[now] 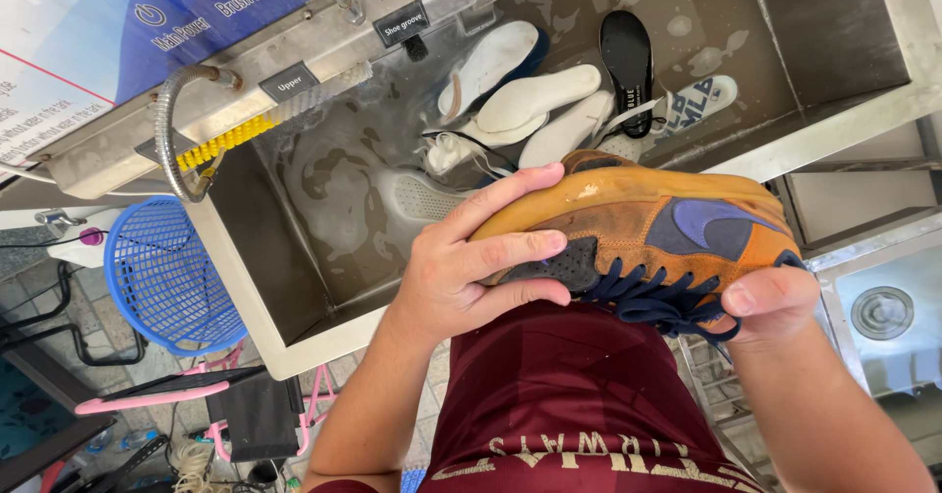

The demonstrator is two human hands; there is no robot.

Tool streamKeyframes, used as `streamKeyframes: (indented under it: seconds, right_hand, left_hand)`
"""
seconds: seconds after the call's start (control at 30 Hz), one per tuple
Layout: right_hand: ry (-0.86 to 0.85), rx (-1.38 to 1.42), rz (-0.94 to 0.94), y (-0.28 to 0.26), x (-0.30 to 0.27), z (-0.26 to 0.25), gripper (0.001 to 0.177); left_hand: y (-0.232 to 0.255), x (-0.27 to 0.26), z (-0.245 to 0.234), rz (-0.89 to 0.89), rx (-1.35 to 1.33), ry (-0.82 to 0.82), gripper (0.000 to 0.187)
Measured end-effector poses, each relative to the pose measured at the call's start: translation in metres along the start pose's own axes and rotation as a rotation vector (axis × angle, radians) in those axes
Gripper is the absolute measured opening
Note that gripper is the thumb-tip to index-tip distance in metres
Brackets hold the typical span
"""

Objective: The person cleans shoes by spraying them with a liquid, scrubbing them in a machine-assisted water basin, and pouring liquid into a sink.

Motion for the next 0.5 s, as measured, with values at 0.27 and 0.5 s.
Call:
streamKeyframes:
  seconds: [0.27,0.5]
  right_hand:
    - [0.014,-0.229,-0.108,-0.011,-0.003,0.007,0.085]
    - [-0.017,-0.227,-0.135,-0.017,-0.007,0.008,0.082]
  left_hand:
    - [-0.003,0.001,0.004,-0.008,-0.004,0.056,0.036]
    - [0.002,0.005,0.0,0.023,0.004,0.021,0.039]
Point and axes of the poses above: each hand's wrist, its own x-axis towards the middle knuckle, its own z-axis out of the palm, y = z × x, the point moved 4 cm from there along x, towards the middle knuckle, and after that the axes turned 3 degrees about y, right-handed, at the moved point
